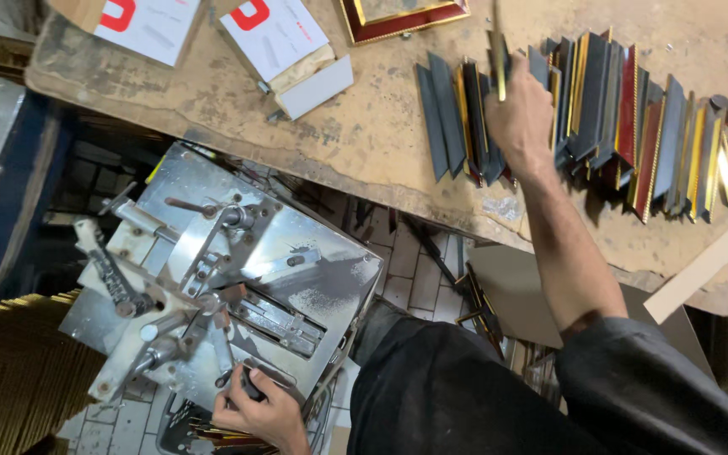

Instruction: The person assembles picture frames by placing four pre-cut frame pieces into a corner-joining machine, pressing the handle to join the corners, and stacking the completed frames on a nearby table. The process is repeated multiple times with consistent handling of frame pieces and the joining tool.

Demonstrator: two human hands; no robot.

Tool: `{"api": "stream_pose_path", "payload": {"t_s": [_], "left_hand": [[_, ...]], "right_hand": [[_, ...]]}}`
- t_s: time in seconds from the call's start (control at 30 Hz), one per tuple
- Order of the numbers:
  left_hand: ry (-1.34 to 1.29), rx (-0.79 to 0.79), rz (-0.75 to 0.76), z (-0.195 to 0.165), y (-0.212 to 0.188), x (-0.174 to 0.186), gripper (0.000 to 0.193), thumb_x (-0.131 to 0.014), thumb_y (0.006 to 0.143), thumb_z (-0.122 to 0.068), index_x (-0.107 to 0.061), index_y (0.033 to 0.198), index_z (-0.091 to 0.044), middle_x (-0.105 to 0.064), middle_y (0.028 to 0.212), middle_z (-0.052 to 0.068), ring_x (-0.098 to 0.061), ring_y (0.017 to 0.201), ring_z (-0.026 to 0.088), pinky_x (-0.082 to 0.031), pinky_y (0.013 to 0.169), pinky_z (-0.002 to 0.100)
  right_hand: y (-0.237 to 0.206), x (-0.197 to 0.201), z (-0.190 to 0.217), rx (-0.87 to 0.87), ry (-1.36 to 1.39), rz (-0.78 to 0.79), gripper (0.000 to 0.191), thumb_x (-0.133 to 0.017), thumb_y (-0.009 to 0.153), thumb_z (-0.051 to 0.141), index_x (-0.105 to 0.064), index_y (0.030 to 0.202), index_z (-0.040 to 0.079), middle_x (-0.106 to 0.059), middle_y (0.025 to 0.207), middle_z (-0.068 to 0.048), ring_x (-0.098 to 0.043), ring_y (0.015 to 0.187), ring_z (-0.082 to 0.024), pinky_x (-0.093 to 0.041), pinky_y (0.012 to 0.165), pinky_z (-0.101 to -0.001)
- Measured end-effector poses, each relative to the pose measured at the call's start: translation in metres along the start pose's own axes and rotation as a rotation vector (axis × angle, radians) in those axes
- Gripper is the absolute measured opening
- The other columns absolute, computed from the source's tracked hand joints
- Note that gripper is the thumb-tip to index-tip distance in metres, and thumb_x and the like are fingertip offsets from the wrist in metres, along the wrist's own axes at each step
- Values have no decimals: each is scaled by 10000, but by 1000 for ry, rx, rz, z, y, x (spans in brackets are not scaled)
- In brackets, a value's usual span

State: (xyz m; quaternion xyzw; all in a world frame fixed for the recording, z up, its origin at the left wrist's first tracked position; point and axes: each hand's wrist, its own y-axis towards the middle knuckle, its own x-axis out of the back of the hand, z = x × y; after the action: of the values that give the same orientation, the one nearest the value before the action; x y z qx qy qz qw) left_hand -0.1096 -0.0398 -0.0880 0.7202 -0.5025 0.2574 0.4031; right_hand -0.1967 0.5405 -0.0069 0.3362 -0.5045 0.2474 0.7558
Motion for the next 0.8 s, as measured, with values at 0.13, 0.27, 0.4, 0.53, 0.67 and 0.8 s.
{"api": "stream_pose_path", "payload": {"t_s": [0.13,0.27,0.4,0.53,0.67,0.8], "left_hand": [[-10,1,-24,7,-1,2,243,-673,1053,-153,-688,1201,40,-438,1172,183,-456,1143,343,-403,1006,480],[-137,-23,-48,-2,4,7,241,-650,1082,-127,-653,1247,49,-413,1223,191,-452,1149,303,-445,959,423],[-148,-382,-61,-45,11,14,331,-694,1040,-113,-646,1334,31,-416,1311,175,-451,1230,347,-474,1004,448],[133,-828,-81,-91,17,7,350,-691,1051,-379,-656,1398,-410,-504,1450,-41,-494,1316,263,-385,1044,444],[-32,-822,-93,-85,15,20,306,-693,1016,-426,-748,1282,-286,-674,1341,-95,-605,1265,158,-327,920,351],[82,-783,-144,-43,-2,45,142,-774,996,-314,-791,1133,-279,-724,1082,-91,-633,1062,152,-331,911,355]], "right_hand": [[-3,12,-16,-12,233,-157,182,-553,1042,-21,-549,1202,-106,-675,739,-115,-664,548,-209,-507,400,-342],[-4,50,4,-4,252,-331,118,-549,1064,-43,-563,1181,-45,-695,766,-116,-712,628,-190,-528,484,-325],[-64,94,79,196,787,227,206,-433,1118,-33,-362,1307,-76,-694,935,-160,-717,738,-210,-583,586,-327],[-190,83,172,-63,1058,1198,303,-435,1061,147,-400,1335,24,-667,1038,-154,-673,679,-219,-558,592,-338],[-243,59,204,-82,1310,1579,350,-451,1134,242,-530,1337,-32,-651,1087,-114,-655,878,-195,-544,792,-344],[-230,41,207,432,805,1337,317,-537,1080,240,-661,1237,-5,-648,1075,-89,-633,998,-206,-514,884,-360]]}}
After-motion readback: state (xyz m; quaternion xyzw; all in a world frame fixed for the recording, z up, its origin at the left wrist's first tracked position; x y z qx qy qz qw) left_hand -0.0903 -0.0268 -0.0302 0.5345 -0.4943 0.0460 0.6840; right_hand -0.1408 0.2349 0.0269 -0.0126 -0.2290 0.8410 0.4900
